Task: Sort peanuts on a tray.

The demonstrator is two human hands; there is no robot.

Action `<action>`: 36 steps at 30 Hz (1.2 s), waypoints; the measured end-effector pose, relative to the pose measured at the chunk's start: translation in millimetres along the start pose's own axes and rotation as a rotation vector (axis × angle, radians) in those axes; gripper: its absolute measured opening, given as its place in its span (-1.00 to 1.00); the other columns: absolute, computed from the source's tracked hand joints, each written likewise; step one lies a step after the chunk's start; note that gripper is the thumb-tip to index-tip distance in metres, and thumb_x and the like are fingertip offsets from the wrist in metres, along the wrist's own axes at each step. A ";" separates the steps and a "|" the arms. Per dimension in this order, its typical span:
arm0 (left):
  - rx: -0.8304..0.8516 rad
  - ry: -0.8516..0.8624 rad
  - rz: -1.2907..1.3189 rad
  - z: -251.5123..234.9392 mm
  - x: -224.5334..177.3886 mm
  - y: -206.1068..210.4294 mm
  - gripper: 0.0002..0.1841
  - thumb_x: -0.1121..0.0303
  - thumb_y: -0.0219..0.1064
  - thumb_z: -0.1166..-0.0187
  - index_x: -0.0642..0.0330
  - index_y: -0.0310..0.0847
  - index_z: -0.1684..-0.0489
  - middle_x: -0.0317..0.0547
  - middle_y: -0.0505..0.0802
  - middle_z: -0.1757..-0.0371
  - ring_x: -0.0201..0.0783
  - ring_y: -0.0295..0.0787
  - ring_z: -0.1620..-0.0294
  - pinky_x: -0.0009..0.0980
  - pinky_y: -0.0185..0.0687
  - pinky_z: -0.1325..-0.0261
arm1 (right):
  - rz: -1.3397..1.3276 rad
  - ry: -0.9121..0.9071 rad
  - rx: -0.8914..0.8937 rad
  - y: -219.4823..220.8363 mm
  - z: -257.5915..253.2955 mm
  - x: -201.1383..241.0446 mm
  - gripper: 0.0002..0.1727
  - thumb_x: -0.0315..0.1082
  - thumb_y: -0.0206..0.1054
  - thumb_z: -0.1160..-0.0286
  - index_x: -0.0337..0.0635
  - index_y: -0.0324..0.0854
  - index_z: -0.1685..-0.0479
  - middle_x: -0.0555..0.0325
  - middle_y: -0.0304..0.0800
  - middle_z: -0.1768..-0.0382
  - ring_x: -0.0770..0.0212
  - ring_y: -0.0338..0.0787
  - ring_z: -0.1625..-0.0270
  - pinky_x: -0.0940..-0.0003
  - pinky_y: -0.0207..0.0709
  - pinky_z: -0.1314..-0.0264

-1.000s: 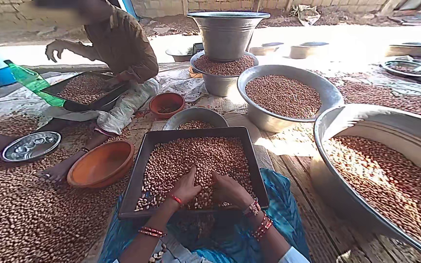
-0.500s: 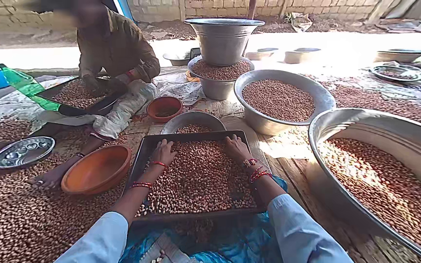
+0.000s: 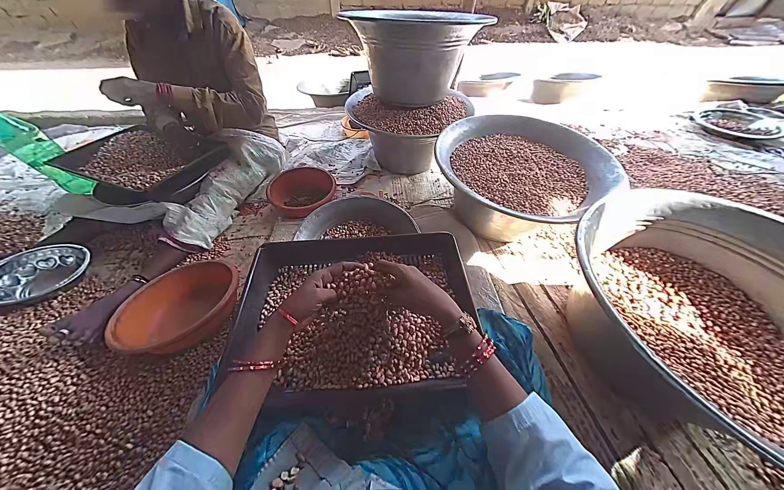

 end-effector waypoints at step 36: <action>-0.211 -0.004 -0.755 57.6 -9.3 23.2 -0.86 0.49 0.42 -0.51 0.22 0.87 0.09 -0.03 0.89 0.07 -0.26 0.81 0.13 -0.28 0.72 -0.06 | 0.395 0.376 -0.135 11.9 33.0 -39.6 -0.67 -0.25 0.21 -0.67 -0.17 0.75 -0.21 -0.13 0.85 -0.14 -0.13 0.81 -0.23 -0.17 0.55 -0.27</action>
Point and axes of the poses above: each hand's wrist, its own z-axis away from the middle knuckle, its own y-axis out of the palm, x = y × z, the point moved 6 cm from there along -z, towards the middle knuckle
